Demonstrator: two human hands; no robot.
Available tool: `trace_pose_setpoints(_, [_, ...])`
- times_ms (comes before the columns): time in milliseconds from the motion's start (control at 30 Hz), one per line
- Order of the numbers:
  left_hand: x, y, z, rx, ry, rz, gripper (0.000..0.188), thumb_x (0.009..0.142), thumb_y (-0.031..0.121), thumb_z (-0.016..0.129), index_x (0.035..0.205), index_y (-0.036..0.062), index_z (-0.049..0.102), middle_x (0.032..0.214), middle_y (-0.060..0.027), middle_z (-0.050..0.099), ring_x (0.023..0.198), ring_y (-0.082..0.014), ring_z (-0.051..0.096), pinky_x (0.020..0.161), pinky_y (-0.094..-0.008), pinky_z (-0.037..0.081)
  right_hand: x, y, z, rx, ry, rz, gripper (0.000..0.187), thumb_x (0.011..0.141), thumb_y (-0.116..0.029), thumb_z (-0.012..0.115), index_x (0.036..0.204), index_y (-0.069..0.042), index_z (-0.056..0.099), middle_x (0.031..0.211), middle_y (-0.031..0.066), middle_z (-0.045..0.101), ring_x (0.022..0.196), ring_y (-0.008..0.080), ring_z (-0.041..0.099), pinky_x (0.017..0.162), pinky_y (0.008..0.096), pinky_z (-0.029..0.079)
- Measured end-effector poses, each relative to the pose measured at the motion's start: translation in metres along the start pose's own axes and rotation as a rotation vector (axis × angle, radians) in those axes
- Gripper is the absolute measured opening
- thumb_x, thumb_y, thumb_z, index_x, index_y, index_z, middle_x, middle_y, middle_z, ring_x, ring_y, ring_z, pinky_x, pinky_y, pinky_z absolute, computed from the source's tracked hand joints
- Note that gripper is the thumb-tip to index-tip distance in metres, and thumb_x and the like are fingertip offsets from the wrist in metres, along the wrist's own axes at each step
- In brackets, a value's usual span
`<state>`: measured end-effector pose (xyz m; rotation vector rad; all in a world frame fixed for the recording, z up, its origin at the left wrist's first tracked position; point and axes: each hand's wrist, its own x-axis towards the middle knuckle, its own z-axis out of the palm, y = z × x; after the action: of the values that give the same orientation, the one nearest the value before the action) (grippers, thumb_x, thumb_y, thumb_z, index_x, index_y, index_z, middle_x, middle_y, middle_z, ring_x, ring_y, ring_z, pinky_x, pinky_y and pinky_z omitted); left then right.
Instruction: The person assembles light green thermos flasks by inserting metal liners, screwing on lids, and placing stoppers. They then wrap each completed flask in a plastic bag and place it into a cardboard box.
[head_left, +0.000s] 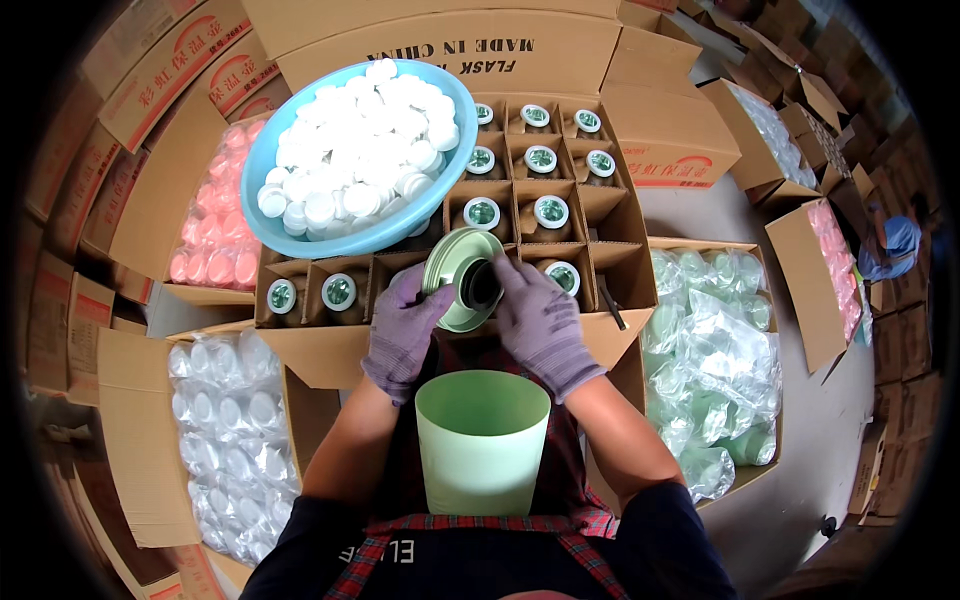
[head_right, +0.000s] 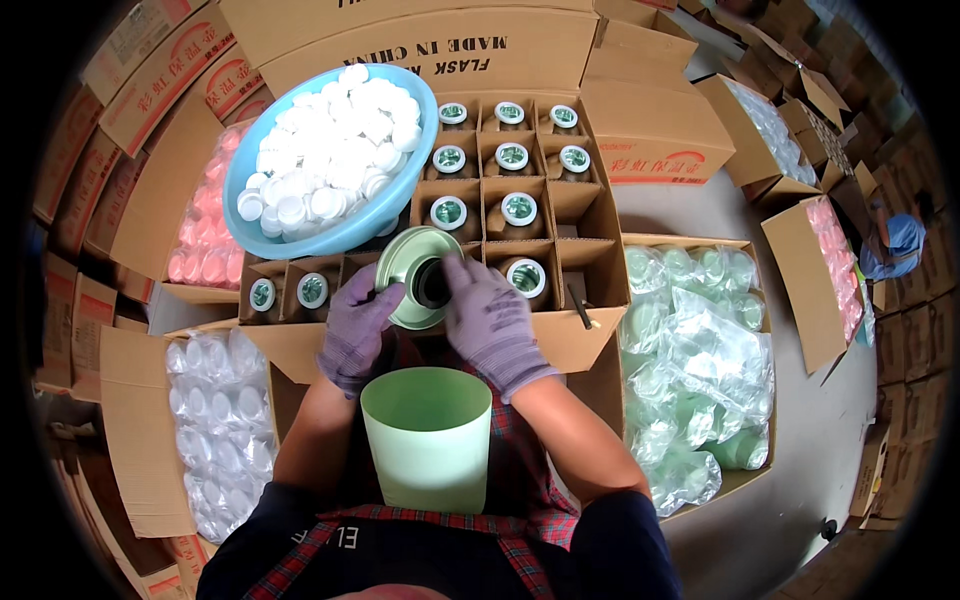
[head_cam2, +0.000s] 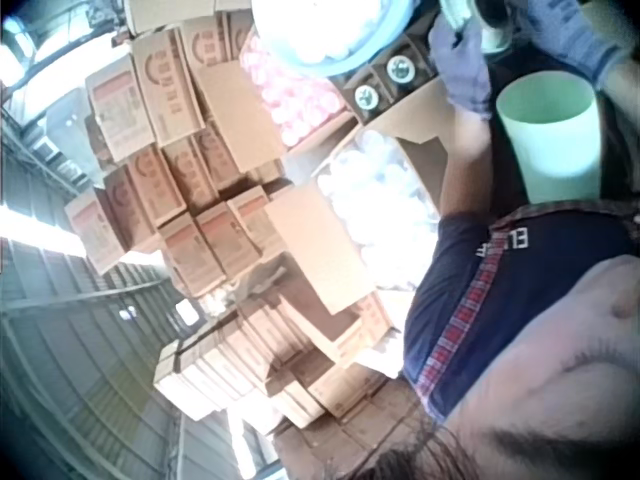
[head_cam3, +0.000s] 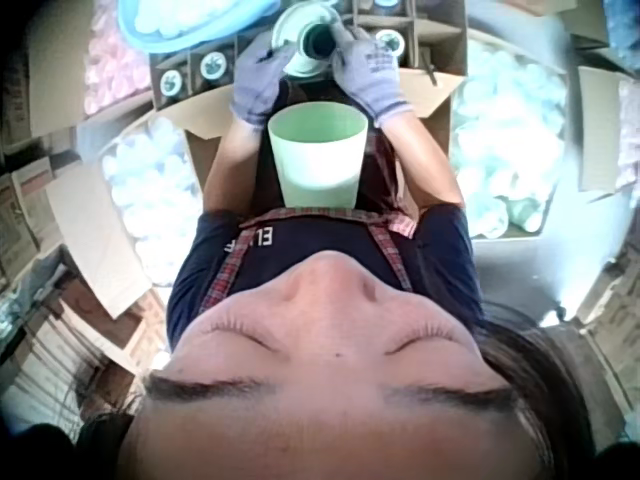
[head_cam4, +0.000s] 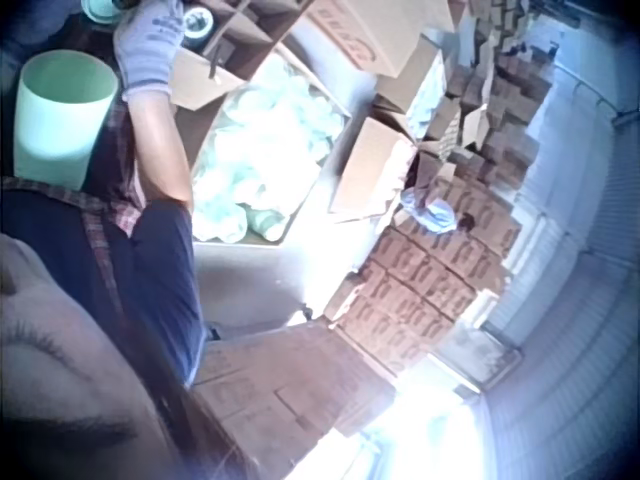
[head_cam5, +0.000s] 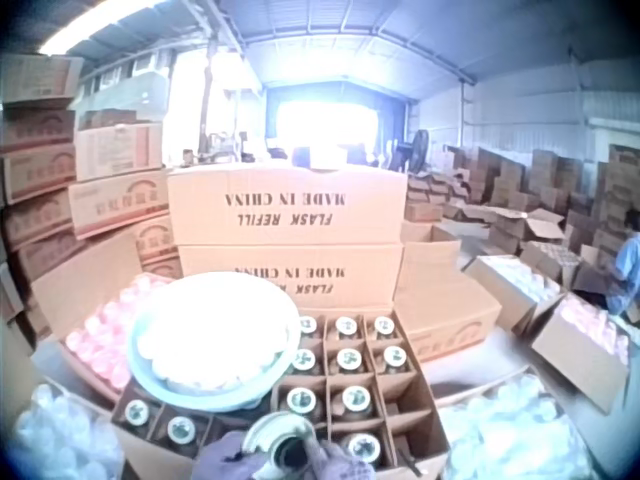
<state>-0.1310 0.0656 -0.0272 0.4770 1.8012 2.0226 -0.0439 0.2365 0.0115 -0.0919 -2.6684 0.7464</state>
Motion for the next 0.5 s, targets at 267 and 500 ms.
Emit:
trace_pose_setpoints(267, [-0.003, 0.010, 0.010, 0.047, 0.037, 0.116, 0.039, 0.092, 0.006, 0.066, 0.130, -0.0002, 0.061, 0.115, -0.0087, 0.064, 0.101, -0.0135, 0.060, 0.089, -0.0279, 0.049, -0.004, -0.001, -0.009, 0.057, -0.060, 0.177, 0.070, 0.086, -0.033, 0.067, 0.146, -0.007, 0.040, 0.126, 0.0252, 0.058, 0.112, 0.0392, 0.061, 0.094, 0.0473, 0.050])
trace_pose_setpoints(500, [-0.005, 0.023, 0.017, 0.140, -0.035, 0.163, 0.040, 0.093, 0.008, 0.065, 0.131, -0.0006, 0.060, 0.110, -0.0061, 0.067, 0.098, -0.0126, 0.060, 0.087, -0.0272, 0.050, 0.019, 0.014, -0.015, 1.028, -0.213, 0.666, 0.077, 0.086, -0.037, 0.074, 0.142, 0.007, 0.043, 0.125, 0.0291, 0.060, 0.117, 0.0400, 0.061, 0.101, 0.0414, 0.048])
